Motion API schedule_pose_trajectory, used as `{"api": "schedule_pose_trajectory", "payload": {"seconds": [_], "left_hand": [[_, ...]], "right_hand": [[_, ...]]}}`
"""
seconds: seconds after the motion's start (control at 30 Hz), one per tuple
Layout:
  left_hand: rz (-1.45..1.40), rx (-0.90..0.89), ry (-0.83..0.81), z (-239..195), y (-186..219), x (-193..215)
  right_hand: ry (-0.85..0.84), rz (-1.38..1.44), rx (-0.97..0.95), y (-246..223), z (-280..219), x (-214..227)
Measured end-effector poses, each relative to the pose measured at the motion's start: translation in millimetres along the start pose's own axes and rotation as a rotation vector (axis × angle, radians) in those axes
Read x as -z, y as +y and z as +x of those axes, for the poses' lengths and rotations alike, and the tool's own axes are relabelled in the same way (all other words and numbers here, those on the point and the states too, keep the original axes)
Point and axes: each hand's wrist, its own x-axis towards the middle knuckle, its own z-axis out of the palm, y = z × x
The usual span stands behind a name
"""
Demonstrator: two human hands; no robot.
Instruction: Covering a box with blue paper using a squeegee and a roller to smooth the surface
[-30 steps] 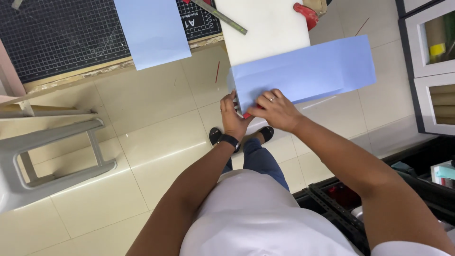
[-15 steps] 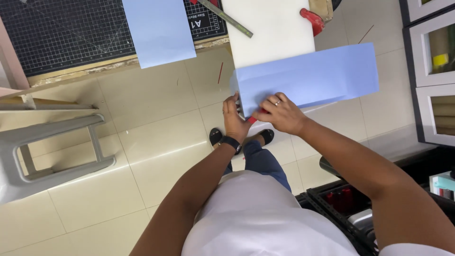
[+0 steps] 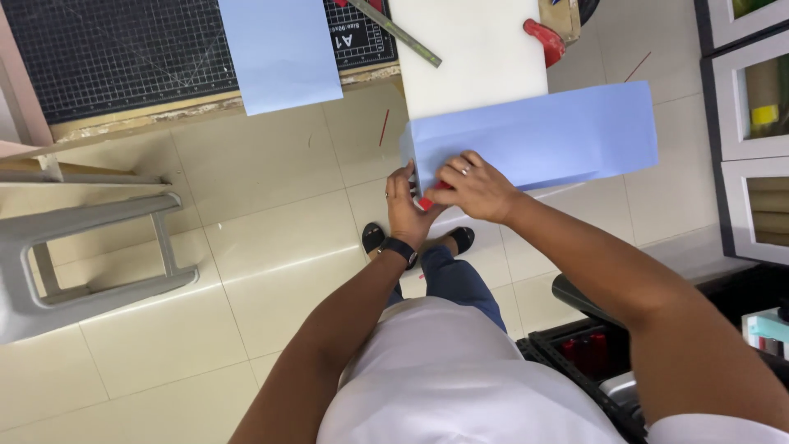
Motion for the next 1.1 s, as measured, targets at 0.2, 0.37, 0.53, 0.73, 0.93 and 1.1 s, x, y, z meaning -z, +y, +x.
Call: {"api": "schedule_pose_trajectory", "payload": {"seconds": [0.2, 0.37, 0.53, 0.73, 0.93, 1.1], "left_hand": [[-0.006, 0.002, 0.014, 2.8, -6.6, -3.0], [0.010, 0.020, -0.021, 1.3, -2.9, 0.4], [-0.030, 0.044, -0.047, -0.8, 5.0, 9.8], [-0.163, 0.053, -0.208, -1.2, 14.1, 26.3], [-0.136, 0.058, -0.142, -2.2, 3.6, 16.0], [-0.121, 0.074, -0.156, -0.6, 9.7, 19.9]], "right_hand": [[-0.031, 0.014, 0.067, 14.1, -13.2, 8.8], [-0.026, 0.006, -0.029, -6.1, -29.7, 8.1], [-0.070, 0.013, -0.118, -9.7, -52.6, 25.5], [0.035, 0.013, -0.388, -40.8, -17.1, 17.5], [-0.064, -0.111, -0.447, -6.1, 34.3, -3.6], [0.080, -0.140, -0.518, 24.0, 60.7, -15.9]]}}
